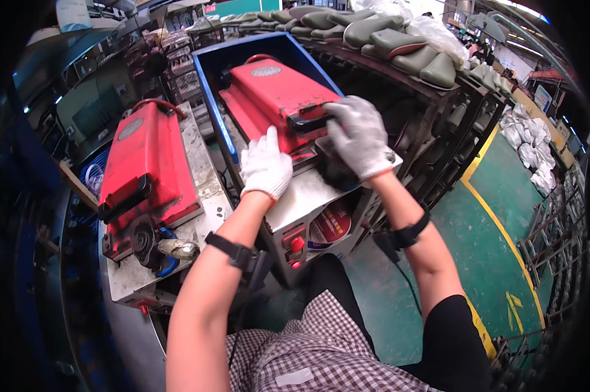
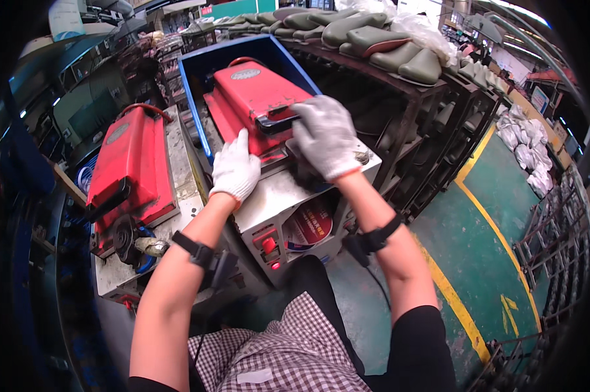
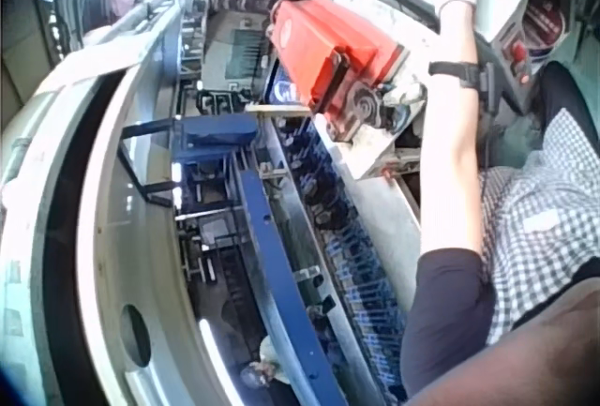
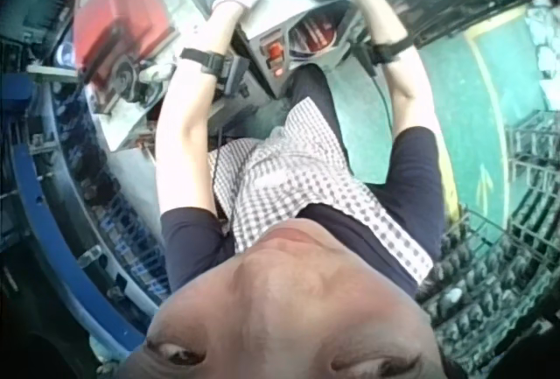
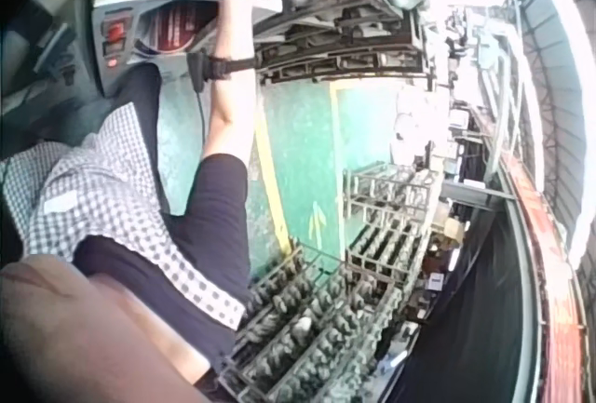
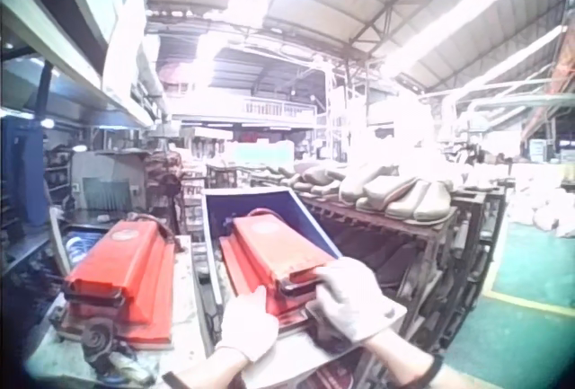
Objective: Operating a pneumatic sole-attaching press machine to bond shoe soles to uppers.
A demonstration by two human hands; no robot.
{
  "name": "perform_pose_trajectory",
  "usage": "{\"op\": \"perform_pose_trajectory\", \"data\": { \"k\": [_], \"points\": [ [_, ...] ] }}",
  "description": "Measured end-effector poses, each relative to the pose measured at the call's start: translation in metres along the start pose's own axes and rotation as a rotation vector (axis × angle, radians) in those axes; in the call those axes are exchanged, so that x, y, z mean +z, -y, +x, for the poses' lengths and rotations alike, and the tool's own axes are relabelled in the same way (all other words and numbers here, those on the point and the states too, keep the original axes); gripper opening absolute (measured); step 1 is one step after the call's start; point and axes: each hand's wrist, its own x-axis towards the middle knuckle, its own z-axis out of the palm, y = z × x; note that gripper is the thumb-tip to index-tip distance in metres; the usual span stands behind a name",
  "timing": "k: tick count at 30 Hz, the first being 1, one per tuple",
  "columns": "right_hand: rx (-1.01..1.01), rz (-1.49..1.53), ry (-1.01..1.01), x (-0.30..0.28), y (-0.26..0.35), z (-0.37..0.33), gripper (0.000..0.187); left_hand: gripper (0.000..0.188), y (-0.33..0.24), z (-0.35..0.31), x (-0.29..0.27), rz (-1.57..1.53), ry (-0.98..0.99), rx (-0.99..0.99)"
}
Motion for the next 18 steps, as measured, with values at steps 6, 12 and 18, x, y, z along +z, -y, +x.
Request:
{"op": "perform_pose_trajectory", "data": {
  "k": [6, 12, 18],
  "points": [
    [0.120, -0.082, 0.285, 0.040, 0.024, 0.028, 0.037, 0.054, 0.052, -0.051, -0.093, 0.008, -0.124, 0.341],
    [0.108, -0.099, 0.260, 0.046, 0.024, 0.025, 0.033, 0.029, 0.160, -0.104, -0.193, 0.002, -0.328, -0.191],
    [0.124, -0.188, 0.263, 0.055, 0.036, 0.027, 0.038, 0.049, 0.189, -0.102, -0.216, 0.204, 0.075, -0.225]
  ]
}}
